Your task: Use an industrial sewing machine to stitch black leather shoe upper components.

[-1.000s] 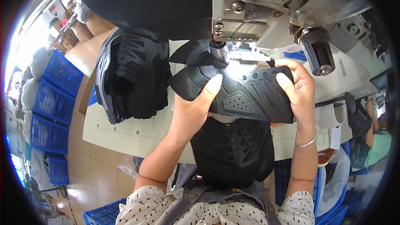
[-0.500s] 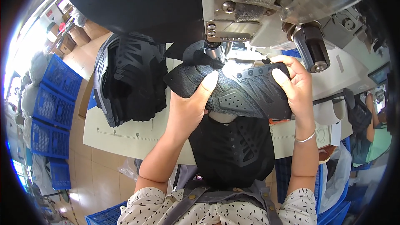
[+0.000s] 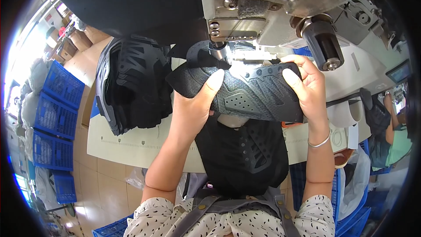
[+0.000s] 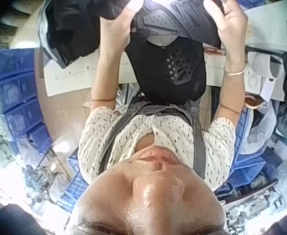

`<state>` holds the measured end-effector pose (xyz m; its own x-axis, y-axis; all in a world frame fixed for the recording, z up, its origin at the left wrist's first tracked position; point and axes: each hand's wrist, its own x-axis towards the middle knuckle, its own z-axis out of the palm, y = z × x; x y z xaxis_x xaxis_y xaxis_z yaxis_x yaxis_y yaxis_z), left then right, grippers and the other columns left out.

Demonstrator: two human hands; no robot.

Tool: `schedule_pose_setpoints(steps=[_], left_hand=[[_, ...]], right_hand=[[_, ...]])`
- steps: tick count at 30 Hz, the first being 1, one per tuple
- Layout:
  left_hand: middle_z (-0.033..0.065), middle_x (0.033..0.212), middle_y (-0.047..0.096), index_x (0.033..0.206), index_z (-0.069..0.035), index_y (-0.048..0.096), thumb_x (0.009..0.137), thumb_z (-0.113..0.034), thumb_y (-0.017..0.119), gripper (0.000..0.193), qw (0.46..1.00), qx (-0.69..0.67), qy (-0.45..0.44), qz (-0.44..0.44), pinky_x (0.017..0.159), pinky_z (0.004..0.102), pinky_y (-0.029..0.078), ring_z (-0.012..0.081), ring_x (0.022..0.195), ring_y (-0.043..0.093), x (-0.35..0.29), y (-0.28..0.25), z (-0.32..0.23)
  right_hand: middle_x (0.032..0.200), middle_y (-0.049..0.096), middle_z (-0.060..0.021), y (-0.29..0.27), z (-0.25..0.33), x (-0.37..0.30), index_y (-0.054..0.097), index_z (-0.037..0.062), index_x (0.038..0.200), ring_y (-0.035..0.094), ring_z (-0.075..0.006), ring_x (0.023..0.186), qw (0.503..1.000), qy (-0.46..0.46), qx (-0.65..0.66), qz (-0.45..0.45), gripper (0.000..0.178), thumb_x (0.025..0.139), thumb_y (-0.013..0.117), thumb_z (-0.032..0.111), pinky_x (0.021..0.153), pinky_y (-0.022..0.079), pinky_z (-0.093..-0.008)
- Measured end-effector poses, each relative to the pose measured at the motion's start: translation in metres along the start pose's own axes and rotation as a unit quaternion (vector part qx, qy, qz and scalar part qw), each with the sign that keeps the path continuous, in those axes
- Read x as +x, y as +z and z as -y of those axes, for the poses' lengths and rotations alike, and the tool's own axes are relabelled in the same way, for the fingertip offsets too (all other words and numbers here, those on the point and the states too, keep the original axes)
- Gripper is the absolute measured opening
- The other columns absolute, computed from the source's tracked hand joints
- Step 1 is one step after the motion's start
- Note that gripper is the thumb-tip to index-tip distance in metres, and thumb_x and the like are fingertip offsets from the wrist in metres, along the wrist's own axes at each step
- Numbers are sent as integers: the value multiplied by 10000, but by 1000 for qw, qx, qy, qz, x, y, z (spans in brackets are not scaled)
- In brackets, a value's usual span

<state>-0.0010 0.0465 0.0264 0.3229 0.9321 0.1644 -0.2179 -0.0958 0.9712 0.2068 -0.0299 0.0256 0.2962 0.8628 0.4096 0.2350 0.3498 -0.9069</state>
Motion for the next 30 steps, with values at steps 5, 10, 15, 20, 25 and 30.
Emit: schedule_pose_setpoints(steps=[5,10,15,20,25,30], left_hand=[[-43,695,542,925,-58,613,821,-210,617,184,1000,9,-5,11,395,166,362,10,535,458,3,-1,0],[-49,716,545,962,-69,607,827,-224,599,205,1000,6,-1,6,400,160,359,4,553,459,8,-4,3],[-53,741,548,972,-78,609,830,-208,590,194,1000,-3,1,4,400,157,351,-4,572,453,10,-1,0],[-33,725,574,943,-52,607,830,-172,588,166,1000,-11,1,6,388,163,366,11,535,487,6,-3,-6],[-22,629,573,838,-32,624,841,-168,582,142,999,31,-9,17,366,170,353,30,460,490,1,-6,1],[-24,564,532,768,2,607,863,-193,569,220,999,40,13,31,403,175,348,27,429,442,-2,-5,2]], right_hand=[[865,607,-24,3,-1,-1,551,-2,1009,552,-48,776,1000,6,16,-12,184,830,561,37,716,436,-188],[845,608,-17,10,2,-3,555,-12,1008,550,-39,758,1000,1,12,-23,183,828,558,21,708,434,-178],[947,602,-59,8,4,-9,525,-18,1086,553,-77,836,1000,21,9,-20,259,838,547,57,760,443,-197],[862,622,-48,13,7,-12,546,-17,1014,571,-58,767,999,22,24,-31,180,838,534,18,697,456,-188],[880,626,-53,14,5,-14,537,-20,1032,576,-65,789,998,27,42,-23,187,852,526,28,718,461,-196],[885,629,-67,17,9,-19,520,-17,1037,584,-76,793,998,22,55,-25,192,848,530,16,720,466,-202]])
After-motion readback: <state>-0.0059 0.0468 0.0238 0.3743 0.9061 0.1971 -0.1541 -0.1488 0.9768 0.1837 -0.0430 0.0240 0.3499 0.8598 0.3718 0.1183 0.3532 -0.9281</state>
